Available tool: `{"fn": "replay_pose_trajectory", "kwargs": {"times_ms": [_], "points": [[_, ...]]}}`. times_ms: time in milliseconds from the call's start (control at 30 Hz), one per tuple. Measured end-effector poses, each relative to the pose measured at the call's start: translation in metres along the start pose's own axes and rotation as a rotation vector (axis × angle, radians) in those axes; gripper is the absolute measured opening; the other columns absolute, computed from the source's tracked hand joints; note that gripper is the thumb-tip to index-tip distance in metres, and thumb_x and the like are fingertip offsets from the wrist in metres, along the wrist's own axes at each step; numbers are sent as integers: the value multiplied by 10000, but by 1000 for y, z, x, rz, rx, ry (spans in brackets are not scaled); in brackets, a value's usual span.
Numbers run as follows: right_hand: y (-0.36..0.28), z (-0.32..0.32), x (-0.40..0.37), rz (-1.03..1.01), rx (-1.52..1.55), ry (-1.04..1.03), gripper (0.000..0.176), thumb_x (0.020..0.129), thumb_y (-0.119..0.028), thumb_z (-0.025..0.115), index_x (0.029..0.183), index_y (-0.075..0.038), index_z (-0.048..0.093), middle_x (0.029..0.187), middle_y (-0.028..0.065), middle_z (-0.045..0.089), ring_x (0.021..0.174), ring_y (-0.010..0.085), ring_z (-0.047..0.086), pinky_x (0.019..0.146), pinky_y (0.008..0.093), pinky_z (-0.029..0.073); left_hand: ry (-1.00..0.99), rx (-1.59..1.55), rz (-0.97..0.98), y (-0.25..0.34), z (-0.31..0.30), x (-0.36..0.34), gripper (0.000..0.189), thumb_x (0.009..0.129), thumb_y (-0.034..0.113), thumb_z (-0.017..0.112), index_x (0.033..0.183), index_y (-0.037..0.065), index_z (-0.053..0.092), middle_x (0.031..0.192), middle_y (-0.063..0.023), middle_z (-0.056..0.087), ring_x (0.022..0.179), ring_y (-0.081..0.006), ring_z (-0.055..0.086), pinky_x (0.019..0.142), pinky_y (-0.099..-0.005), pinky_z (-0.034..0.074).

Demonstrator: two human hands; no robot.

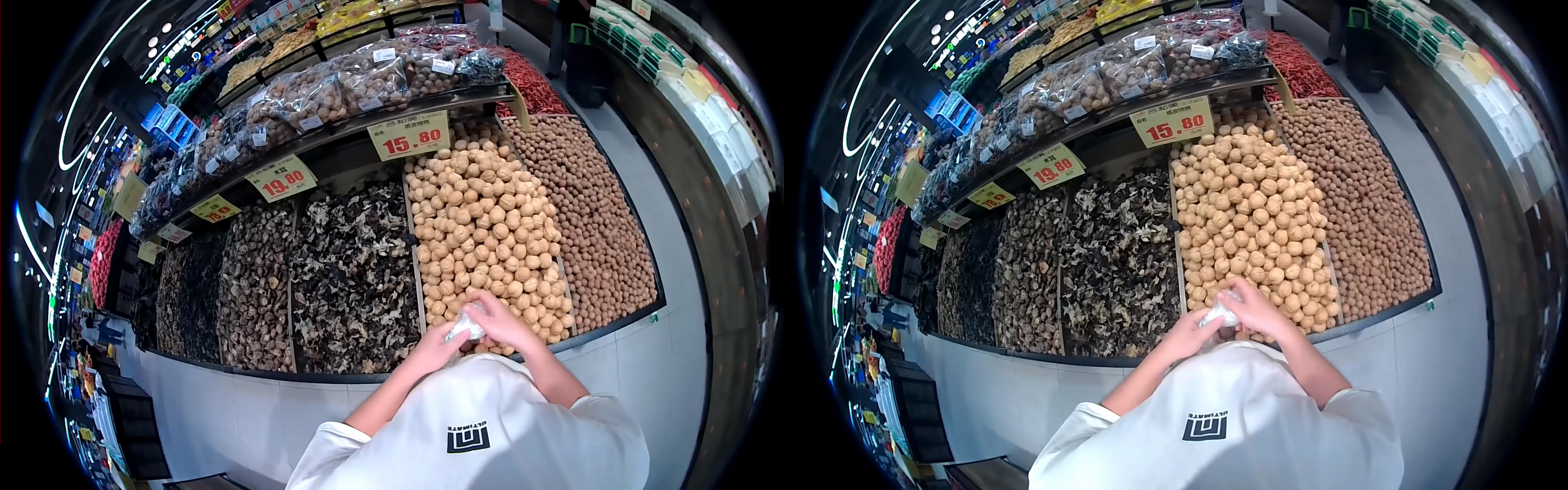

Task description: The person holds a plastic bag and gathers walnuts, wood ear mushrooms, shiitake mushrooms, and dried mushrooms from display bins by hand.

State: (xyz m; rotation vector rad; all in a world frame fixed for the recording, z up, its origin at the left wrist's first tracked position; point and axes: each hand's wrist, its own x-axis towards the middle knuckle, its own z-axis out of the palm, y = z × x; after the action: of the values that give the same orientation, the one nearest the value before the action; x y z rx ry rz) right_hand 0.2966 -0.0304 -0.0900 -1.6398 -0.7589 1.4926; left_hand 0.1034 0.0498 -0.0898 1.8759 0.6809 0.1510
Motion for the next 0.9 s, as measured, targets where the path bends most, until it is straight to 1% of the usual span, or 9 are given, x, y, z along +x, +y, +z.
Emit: {"fn": "replay_pose_trajectory", "kwargs": {"times_ms": [100, 200, 333, 367, 467, 600, 667, 800, 900], "points": [[10, -10, -10, -440, 153, -44, 661, 948, -96, 740, 1528, -41, 428, 1337, 149, 572, 1155, 180, 634, 893, 316, 576, -21, -853, -433, -4, -7, 5, 298, 1087, 333, 557, 941, 78, 605, 683, 40, 506, 541, -73, 426, 480, -242, 317], [7, -15, -14, -617, 91, -63, 637, 920, -2, 721, 1503, -26, 465, 1456, 126, 507, 1285, 164, 554, 993, 331, 528, -296, -1305, -517, -17, -24, 8, 310, 1092, 366, 535, 974, 85, 597, 690, 42, 522, 533, -84, 456, 481, -226, 338], [21, -6, 3, -454, 304, -16, 378, 933, -75, 759, 1279, 7, 629, 1229, 78, 661, 1126, 157, 645, 968, 329, 540, -266, -1032, -487, 7, -19, 5, 301, 1104, 327, 511, 933, 92, 589, 688, 45, 516, 526, -78, 427, 477, -241, 322], [25, -4, 7, -471, 284, 52, 259, 938, -87, 760, 1158, -1, 654, 1047, 36, 701, 975, 117, 668, 810, 270, 560, -258, -980, -466, 0, -15, 6, 304, 1094, 352, 531, 954, 93, 608, 702, 43, 538, 529, -81, 441, 492, -230, 335], [13, -5, 2, -341, 310, 36, 231, 934, -98, 769, 1115, -8, 658, 942, 21, 695, 780, 68, 639, 631, 220, 515, -109, -556, -325, -10, -9, 10, 321, 1072, 374, 573, 993, 72, 647, 727, 35, 561, 585, -72, 474, 535, -220, 356], [16, -2, 8, -305, 273, 86, 209, 936, -113, 772, 1084, -21, 656, 845, 6, 680, 625, 37, 572, 504, 203, 434, -49, -418, -322, 9, -7, 5, 340, 1054, 385, 605, 1024, 53, 674, 756, 36, 567, 661, -51, 489, 577, -214, 365], [17, 1, 10, -272, 332, 84, 211, 943, -125, 766, 1095, -31, 654, 818, 3, 671, 594, 38, 555, 471, 199, 403, 162, 52, -43, 15, 0, 4, 333, 1060, 372, 601, 1034, 51, 683, 777, 50, 560, 694, -32, 474, 589, -222, 378], [12, 3, 6, -253, 465, 67, 199, 949, -132, 759, 1085, -36, 650, 839, 16, 677, 575, 39, 550, 444, 200, 381, 121, -195, -63, -4, 2, 7, 317, 1066, 362, 592, 1047, 60, 687, 788, 47, 592, 659, -36, 494, 582, -215, 397], [11, 9, 1, -212, 414, 71, 265, 955, -136, 753, 1175, -38, 643, 923, 24, 696, 620, 33, 573, 478, 194, 408, 0, -511, -280, -9, -3, 5, 282, 1067, 336, 595, 1083, 69, 682, 777, 27, 616, 637, -52, 524, 571, -211, 410]]}}
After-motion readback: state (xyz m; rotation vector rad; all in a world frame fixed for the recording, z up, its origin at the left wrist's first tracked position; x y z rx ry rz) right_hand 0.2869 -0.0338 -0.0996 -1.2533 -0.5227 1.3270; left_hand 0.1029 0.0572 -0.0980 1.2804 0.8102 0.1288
